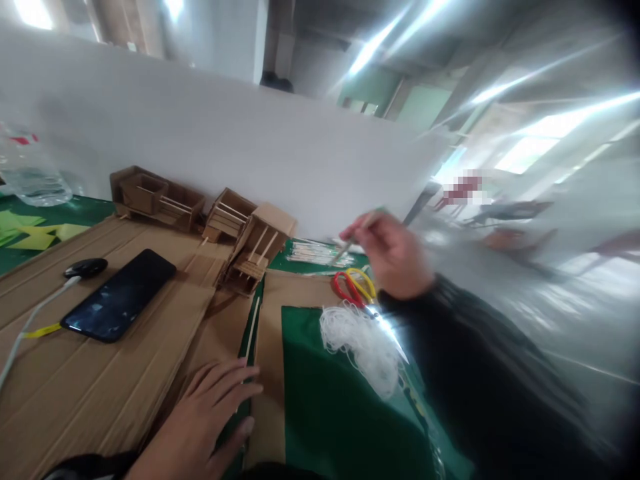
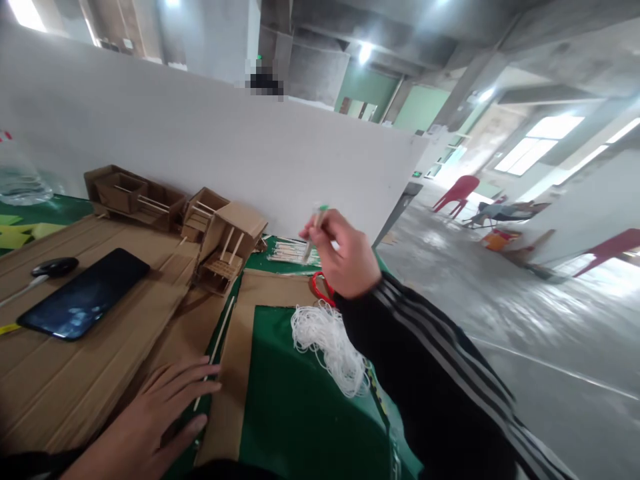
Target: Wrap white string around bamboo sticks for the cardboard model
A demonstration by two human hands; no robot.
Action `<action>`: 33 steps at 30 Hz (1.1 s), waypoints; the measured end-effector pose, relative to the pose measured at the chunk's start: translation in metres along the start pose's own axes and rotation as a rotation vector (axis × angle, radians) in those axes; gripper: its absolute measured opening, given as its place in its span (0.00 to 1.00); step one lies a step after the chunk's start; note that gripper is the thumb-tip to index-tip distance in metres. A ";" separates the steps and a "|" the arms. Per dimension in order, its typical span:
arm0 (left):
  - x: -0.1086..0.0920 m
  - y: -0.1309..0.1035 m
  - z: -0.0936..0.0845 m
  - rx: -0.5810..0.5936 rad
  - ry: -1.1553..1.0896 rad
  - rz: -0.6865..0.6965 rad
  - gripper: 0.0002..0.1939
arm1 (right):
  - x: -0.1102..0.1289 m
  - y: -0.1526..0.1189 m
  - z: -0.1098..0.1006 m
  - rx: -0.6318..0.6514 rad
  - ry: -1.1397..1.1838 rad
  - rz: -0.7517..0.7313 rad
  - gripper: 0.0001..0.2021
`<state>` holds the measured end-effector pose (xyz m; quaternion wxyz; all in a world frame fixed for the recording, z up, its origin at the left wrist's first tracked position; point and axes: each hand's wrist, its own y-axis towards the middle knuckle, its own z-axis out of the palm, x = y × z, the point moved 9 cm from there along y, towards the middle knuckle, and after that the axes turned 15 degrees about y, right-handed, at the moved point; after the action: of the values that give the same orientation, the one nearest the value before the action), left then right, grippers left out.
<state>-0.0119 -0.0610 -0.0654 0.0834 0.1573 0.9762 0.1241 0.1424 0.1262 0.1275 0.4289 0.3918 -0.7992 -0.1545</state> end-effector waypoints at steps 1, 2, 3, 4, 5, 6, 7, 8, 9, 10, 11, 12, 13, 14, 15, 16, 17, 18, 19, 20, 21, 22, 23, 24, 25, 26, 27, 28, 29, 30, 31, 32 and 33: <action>-0.003 0.001 -0.005 -0.024 -0.022 -0.006 0.21 | 0.015 -0.018 -0.006 -0.006 0.164 0.032 0.07; -0.007 0.002 -0.009 -0.047 -0.046 -0.016 0.23 | 0.027 -0.036 -0.007 0.009 0.279 0.083 0.05; -0.011 0.003 -0.014 -0.069 -0.074 -0.015 0.25 | 0.033 -0.056 -0.006 0.009 0.332 0.153 0.05; -0.016 0.005 -0.018 -0.082 -0.104 -0.017 0.27 | 0.039 -0.073 0.001 0.043 0.357 0.192 0.06; -0.021 0.008 -0.021 -0.090 -0.137 -0.017 0.29 | 0.041 -0.090 0.012 0.090 0.370 0.243 0.06; -0.026 0.010 -0.025 -0.092 -0.174 -0.012 0.30 | 0.041 -0.104 0.024 0.145 0.382 0.277 0.06; -0.029 0.014 -0.028 -0.091 -0.214 -0.015 0.31 | 0.038 -0.117 0.038 0.197 0.388 0.321 0.06; -0.033 0.017 -0.031 -0.093 -0.256 -0.015 0.32 | 0.036 -0.126 0.051 0.238 0.405 0.340 0.07; -0.036 0.021 -0.034 -0.090 -0.297 -0.016 0.31 | 0.034 -0.134 0.064 0.280 0.421 0.353 0.08; -0.038 0.025 -0.037 -0.099 -0.340 -0.024 0.31 | 0.033 -0.140 0.073 0.297 0.442 0.356 0.09; -0.040 0.029 -0.041 -0.112 -0.385 -0.030 0.29 | 0.032 -0.144 0.080 0.294 0.464 0.350 0.09; -0.042 0.033 -0.043 -0.129 -0.438 -0.042 0.28 | 0.033 -0.147 0.085 0.286 0.483 0.343 0.09; -0.044 0.036 -0.046 -0.147 -0.493 -0.053 0.26 | 0.034 -0.151 0.089 0.277 0.494 0.333 0.10; -0.046 0.040 -0.046 -0.153 -0.553 -0.067 0.23 | 0.035 -0.156 0.093 0.275 0.495 0.327 0.10; -0.048 0.044 -0.047 -0.173 -0.616 -0.079 0.21 | 0.035 -0.161 0.096 0.280 0.489 0.321 0.10; -0.050 0.047 -0.048 -0.195 -0.679 -0.092 0.18 | 0.035 -0.167 0.100 0.288 0.474 0.317 0.11; -0.052 0.050 -0.048 -0.212 -0.740 -0.102 0.16 | 0.033 -0.173 0.103 0.292 0.457 0.317 0.11; -0.054 0.052 -0.047 -0.224 -0.795 -0.108 0.15 | 0.030 -0.179 0.105 0.286 0.443 0.318 0.12; -0.056 0.055 -0.045 -0.223 -0.841 -0.113 0.14 | 0.026 -0.184 0.107 0.274 0.429 0.324 0.12; -0.059 0.058 -0.041 -0.214 -0.877 -0.115 0.14 | 0.022 -0.188 0.108 0.257 0.420 0.329 0.12; -0.061 0.060 -0.037 -0.201 -0.900 -0.114 0.14 | 0.017 -0.192 0.109 0.238 0.413 0.334 0.12; -0.063 0.062 -0.033 -0.185 -0.912 -0.113 0.14 | 0.011 -0.196 0.109 0.223 0.407 0.343 0.12; -0.064 0.063 -0.029 -0.174 -0.916 -0.115 0.14 | 0.006 -0.199 0.110 0.209 0.403 0.354 0.13; -0.065 0.063 -0.025 -0.165 -0.916 -0.117 0.14 | 0.002 -0.202 0.110 0.197 0.402 0.361 0.13; -0.065 0.063 -0.021 -0.158 -0.914 -0.121 0.14 | -0.001 -0.205 0.111 0.194 0.405 0.368 0.12; -0.065 0.062 -0.018 -0.154 -0.911 -0.126 0.14 | -0.004 -0.208 0.112 0.194 0.413 0.374 0.12; -0.064 0.061 -0.015 -0.156 -0.908 -0.134 0.14 | -0.006 -0.209 0.114 0.200 0.424 0.378 0.11; -0.062 0.059 -0.014 -0.166 -0.907 -0.146 0.14 | -0.007 -0.211 0.115 0.210 0.438 0.377 0.11; -0.060 0.057 -0.014 -0.180 -0.907 -0.163 0.14 | -0.007 -0.211 0.117 0.218 0.451 0.373 0.10; -0.058 0.055 -0.013 -0.191 -0.910 -0.187 0.14 | -0.007 -0.211 0.118 0.224 0.461 0.369 0.10; -0.055 0.053 -0.013 -0.202 -0.915 -0.219 0.15 | -0.007 -0.211 0.119 0.224 0.464 0.369 0.10; -0.052 0.052 -0.013 -0.211 -0.924 -0.257 0.15 | -0.007 -0.210 0.119 0.214 0.461 0.364 0.09; -0.049 0.051 -0.013 -0.219 -0.936 -0.299 0.15 | -0.007 -0.209 0.118 0.203 0.456 0.362 0.09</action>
<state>0.0460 -0.0326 -0.0328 0.5450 0.0449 0.8273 0.1288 0.1527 -0.0140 -0.0675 0.5764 0.3083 -0.7506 0.0968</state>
